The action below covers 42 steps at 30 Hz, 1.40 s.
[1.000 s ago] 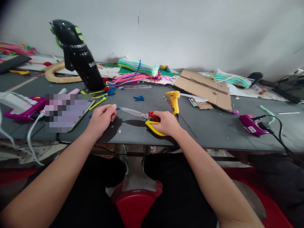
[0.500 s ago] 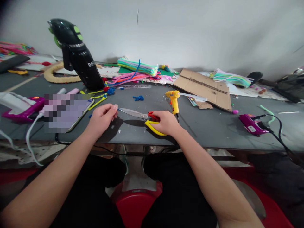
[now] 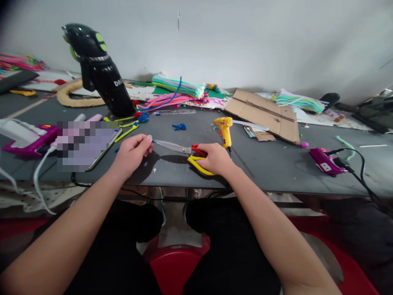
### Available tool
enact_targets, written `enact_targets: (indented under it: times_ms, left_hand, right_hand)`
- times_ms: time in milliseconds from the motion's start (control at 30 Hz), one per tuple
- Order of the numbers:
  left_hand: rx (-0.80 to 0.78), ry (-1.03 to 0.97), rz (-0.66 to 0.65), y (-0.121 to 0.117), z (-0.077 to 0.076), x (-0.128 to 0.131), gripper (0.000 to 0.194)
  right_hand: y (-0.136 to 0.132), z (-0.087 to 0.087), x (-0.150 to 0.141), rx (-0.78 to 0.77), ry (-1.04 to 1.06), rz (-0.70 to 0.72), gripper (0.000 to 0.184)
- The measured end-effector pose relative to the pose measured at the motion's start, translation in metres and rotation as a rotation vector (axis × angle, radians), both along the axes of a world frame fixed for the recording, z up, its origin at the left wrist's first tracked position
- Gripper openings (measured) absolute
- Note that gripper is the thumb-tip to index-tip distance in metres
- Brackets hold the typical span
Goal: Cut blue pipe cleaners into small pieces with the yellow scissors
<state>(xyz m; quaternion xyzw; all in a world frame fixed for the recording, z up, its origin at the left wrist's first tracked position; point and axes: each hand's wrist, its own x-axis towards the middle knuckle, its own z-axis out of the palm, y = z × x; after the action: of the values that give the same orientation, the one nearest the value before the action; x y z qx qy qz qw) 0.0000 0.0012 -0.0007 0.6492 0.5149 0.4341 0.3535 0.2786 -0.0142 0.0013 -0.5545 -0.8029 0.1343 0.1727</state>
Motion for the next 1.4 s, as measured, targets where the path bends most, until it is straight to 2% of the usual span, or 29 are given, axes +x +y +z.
enact_targets:
  times_ms: [200, 433, 1000, 1400]
  left_hand:
    - [-0.010, -0.010, 0.008, -0.0007, 0.0001, 0.0004, 0.035]
    - [-0.014, -0.023, 0.012, 0.0004, -0.0007, 0.0005, 0.036]
    - [-0.025, -0.013, 0.017, -0.0014, 0.0024, 0.0022, 0.036]
    - [-0.024, -0.018, 0.010, 0.0010, -0.0023, 0.0004, 0.036]
  right_hand:
    - [0.0010, -0.0037, 0.0007, 0.014, 0.013, -0.013, 0.022]
    - [-0.0042, 0.0012, -0.0008, 0.004, 0.038, -0.028, 0.030]
    - [-0.0016, -0.0026, 0.0000, 0.001, 0.034, -0.017, 0.020]
    - [-0.0003, -0.0019, 0.0003, -0.008, 0.025, -0.015, 0.016]
